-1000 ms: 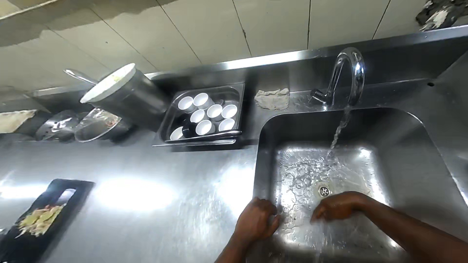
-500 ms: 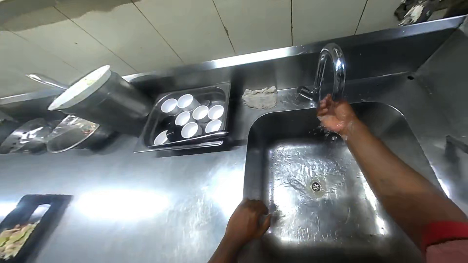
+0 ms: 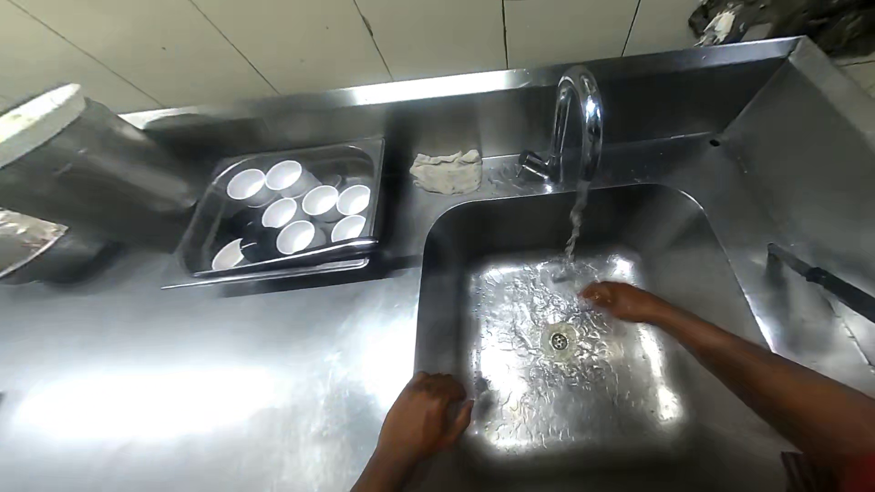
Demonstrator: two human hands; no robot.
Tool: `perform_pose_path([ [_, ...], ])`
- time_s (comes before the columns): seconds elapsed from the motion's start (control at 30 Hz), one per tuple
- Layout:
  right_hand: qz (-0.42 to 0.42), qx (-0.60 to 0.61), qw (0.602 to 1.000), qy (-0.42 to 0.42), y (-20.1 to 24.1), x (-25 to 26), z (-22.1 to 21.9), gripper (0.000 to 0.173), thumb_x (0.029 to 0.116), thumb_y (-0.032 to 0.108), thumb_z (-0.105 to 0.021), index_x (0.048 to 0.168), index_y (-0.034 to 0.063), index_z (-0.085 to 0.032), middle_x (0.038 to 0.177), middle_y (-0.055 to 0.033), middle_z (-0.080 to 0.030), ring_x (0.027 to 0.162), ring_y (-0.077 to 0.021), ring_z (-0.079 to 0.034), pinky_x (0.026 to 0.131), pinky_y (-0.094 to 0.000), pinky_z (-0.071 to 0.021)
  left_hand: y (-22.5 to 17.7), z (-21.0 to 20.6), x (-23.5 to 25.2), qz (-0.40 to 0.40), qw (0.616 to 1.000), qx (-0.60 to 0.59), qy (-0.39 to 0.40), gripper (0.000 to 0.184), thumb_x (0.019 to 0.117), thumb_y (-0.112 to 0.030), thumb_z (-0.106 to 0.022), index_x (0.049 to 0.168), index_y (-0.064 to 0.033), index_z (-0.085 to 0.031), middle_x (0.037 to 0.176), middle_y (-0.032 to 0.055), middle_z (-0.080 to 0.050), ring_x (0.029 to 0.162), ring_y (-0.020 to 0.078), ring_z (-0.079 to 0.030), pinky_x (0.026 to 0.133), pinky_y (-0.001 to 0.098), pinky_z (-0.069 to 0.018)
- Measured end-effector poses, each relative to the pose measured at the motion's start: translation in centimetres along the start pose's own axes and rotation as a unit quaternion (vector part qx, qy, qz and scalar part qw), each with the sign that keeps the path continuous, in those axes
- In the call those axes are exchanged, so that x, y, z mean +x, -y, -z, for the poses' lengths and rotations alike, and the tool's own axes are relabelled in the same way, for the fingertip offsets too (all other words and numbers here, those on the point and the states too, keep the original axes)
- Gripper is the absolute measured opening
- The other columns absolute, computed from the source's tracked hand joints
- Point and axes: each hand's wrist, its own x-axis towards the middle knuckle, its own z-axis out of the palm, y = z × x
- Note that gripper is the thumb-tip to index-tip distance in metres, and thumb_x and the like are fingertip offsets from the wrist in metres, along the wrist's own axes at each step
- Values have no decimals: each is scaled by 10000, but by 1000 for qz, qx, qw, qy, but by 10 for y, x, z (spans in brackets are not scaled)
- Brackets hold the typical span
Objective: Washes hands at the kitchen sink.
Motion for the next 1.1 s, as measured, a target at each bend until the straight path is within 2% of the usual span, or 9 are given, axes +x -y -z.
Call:
perform_pose_path([
  [0.07,-8,276,952,-130,25,28,16,324,1118,136,-381,1344,-16,-556,1272,-131,-628,1084,-168,-643,936,-336,-529,0,-1,-1,3,1000,-1,-4,438,946,-473,-503,853,-153,-786,886,31,-778,855,228,-747,802,456,-570],
  [0.13,-9,515,832,-207,50,54,34,332,1133,254,-337,1181,26,-573,984,-32,-636,815,-92,-638,739,-251,-538,1,-4,-2,2,1000,0,-17,455,949,-486,-486,842,-160,-785,872,23,-776,842,221,-747,794,447,-572],
  [0.27,27,691,696,-192,83,79,66,220,1108,226,-360,969,132,-502,748,21,-546,584,-52,-544,538,-178,-490,3,-7,-3,0,999,-5,-37,454,953,-491,-483,822,-172,-778,850,8,-771,822,206,-742,777,436,-573],
  [0.47,93,633,764,-85,96,59,77,320,1124,292,-344,887,166,-519,696,52,-546,536,-29,-512,491,-159,-448,5,-10,-5,3,999,-6,-40,456,952,-497,-478,824,-178,-777,853,5,-771,816,199,-738,774,434,-570],
  [0.6,85,188,977,47,55,-17,34,272,1093,79,-358,1028,-25,-601,826,-67,-633,722,-129,-633,720,-293,-554,5,-10,-4,-1,999,-5,-40,461,947,-498,-477,818,-170,-774,846,16,-770,813,205,-741,771,438,-570],
  [0.7,-48,-204,916,343,-14,-68,-32,302,1038,216,-603,1190,-17,-720,1134,-256,-696,1082,-403,-649,985,-599,-459,4,-9,-4,0,1000,4,-25,479,951,-511,-463,836,-172,-780,856,14,-771,828,211,-744,780,446,-575],
  [0.77,-111,-319,865,371,-44,-68,-44,313,1013,214,-613,1235,16,-711,1206,-277,-672,1144,-468,-618,978,-672,-431,4,-8,-3,-2,1000,6,-22,481,949,-512,-466,835,-165,-780,851,21,-769,819,218,-743,771,454,-572],
  [0.97,-37,67,996,-51,-16,26,10,325,1097,103,-436,1350,-20,-599,1303,-208,-639,1167,-291,-637,1028,-469,-494,1,-3,-3,-2,1000,-3,-16,445,944,-480,-502,839,-146,-778,846,45,-765,808,242,-742,763,472,-569],
  [1.1,-43,511,837,-193,38,79,30,294,1120,243,-374,1076,44,-587,833,-8,-608,671,-73,-592,623,-230,-508,0,-1,-3,9,1000,-18,-10,420,954,-463,-529,853,-146,-785,869,49,-773,829,250,-745,786,480,-569],
])
